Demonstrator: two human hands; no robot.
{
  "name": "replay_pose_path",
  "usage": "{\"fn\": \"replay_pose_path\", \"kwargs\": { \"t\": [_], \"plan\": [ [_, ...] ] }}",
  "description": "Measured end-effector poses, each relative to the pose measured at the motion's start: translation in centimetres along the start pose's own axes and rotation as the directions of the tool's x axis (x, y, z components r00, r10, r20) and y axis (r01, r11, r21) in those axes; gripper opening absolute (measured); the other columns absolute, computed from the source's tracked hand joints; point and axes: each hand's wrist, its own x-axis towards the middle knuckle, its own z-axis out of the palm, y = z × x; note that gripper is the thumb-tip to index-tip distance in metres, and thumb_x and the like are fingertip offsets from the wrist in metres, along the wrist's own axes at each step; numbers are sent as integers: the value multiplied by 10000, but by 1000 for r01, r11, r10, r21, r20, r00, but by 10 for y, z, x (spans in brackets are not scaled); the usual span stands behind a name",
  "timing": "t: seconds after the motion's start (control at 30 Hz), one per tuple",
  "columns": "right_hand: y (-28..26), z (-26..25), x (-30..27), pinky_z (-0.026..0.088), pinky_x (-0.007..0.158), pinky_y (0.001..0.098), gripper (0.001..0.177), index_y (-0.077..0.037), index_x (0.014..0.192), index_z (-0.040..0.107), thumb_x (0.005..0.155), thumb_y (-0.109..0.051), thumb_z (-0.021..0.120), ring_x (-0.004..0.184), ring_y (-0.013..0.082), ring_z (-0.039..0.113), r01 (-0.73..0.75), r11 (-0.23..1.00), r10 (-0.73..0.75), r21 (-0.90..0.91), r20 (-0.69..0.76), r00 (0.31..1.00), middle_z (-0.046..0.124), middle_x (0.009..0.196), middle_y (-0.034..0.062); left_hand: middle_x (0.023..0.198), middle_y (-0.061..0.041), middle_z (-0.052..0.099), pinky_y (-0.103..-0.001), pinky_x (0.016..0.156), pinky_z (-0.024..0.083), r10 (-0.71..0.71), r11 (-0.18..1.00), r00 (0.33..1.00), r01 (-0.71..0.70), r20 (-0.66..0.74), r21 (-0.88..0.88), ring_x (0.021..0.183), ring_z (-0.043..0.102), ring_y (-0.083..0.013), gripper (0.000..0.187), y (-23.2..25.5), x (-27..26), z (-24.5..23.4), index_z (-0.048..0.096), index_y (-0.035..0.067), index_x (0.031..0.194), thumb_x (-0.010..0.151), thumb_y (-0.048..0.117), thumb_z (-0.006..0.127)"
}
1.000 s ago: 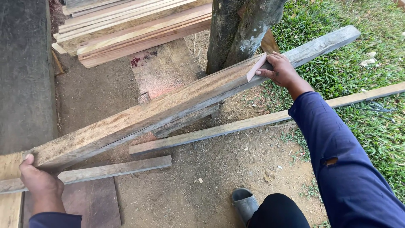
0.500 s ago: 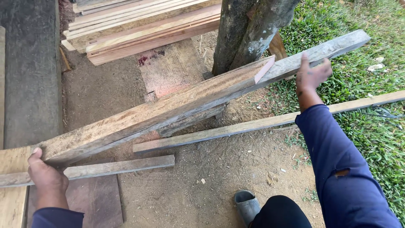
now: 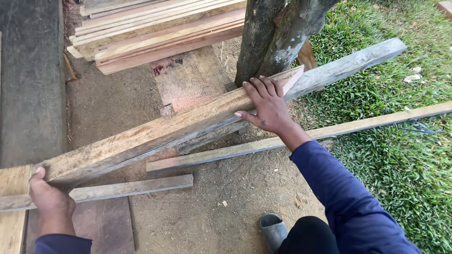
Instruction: The recorder is sawing a piece of wood into smaller pieces.
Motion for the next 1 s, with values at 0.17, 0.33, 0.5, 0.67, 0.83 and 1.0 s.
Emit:
{"fn": "replay_pose_path", "kwargs": {
  "t": [0.17, 0.33, 0.5, 0.67, 0.83, 1.0],
  "plan": [
    [1, 1, 2, 249, 1170, 547, 829, -68, 1487, 505, 902, -639, 646, 1387, 392, 420, -54, 997, 51, 56, 43, 998, 525, 1447, 195, 1356, -102, 606, -480, 1004, 530, -28, 1000, 1000, 28, -12, 4, 1253, 625, -264, 475, 3, -5, 4, 541, 75, 1381, 1042, 408, 545],
    [1, 6, 0, 239, 1182, 548, 838, -79, 1502, 506, 902, -645, 651, 1418, 385, 409, -72, 996, 69, 45, 52, 996, 512, 1493, 184, 1415, -111, 584, -480, 1074, 506, 13, 1000, 1000, -13, 15, -20, 1333, 592, -275, 477, -3, 0, 0, 527, 69, 1413, 1075, 406, 550],
    [-1, 7, 0, 220, 1193, 566, 850, -84, 1510, 497, 899, -660, 635, 1436, 387, 393, -98, 994, 95, 43, 51, 994, 503, 1509, 180, 1398, -106, 575, -509, 1068, 511, 1, 1000, 1000, -1, 22, -26, 1315, 594, -278, 487, 4, -3, 9, 522, 84, 1398, 1036, 410, 540],
    [-2, 11, -2, 216, 1190, 580, 850, -92, 1508, 490, 900, -673, 618, 1444, 384, 389, -107, 993, 105, 39, 52, 993, 501, 1512, 176, 1382, -93, 582, -511, 1025, 483, -46, 999, 999, 46, -26, 5, 1282, 596, -266, 499, 4, -2, 7, 519, 97, 1386, 1016, 431, 537],
    [-2, 14, -3, 205, 1193, 584, 865, -93, 1519, 485, 902, -688, 598, 1443, 382, 383, -111, 993, 110, 33, 47, 993, 496, 1515, 173, 1429, -111, 577, -474, 1121, 489, -30, 999, 1000, 30, -2, -18, 1336, 591, -265, 512, 7, -2, 10, 517, 62, 1414, 1051, 422, 544],
    [0, 17, -2, 198, 1196, 584, 874, -95, 1507, 494, 887, -703, 594, 1447, 379, 377, -121, 992, 119, 35, 59, 991, 501, 1499, 173, 1422, -116, 569, -478, 1084, 477, -53, 998, 998, 54, -37, 30, 1316, 593, -255, 536, 13, -6, 15, 496, 66, 1428, 1045, 440, 519]
  ]
}}
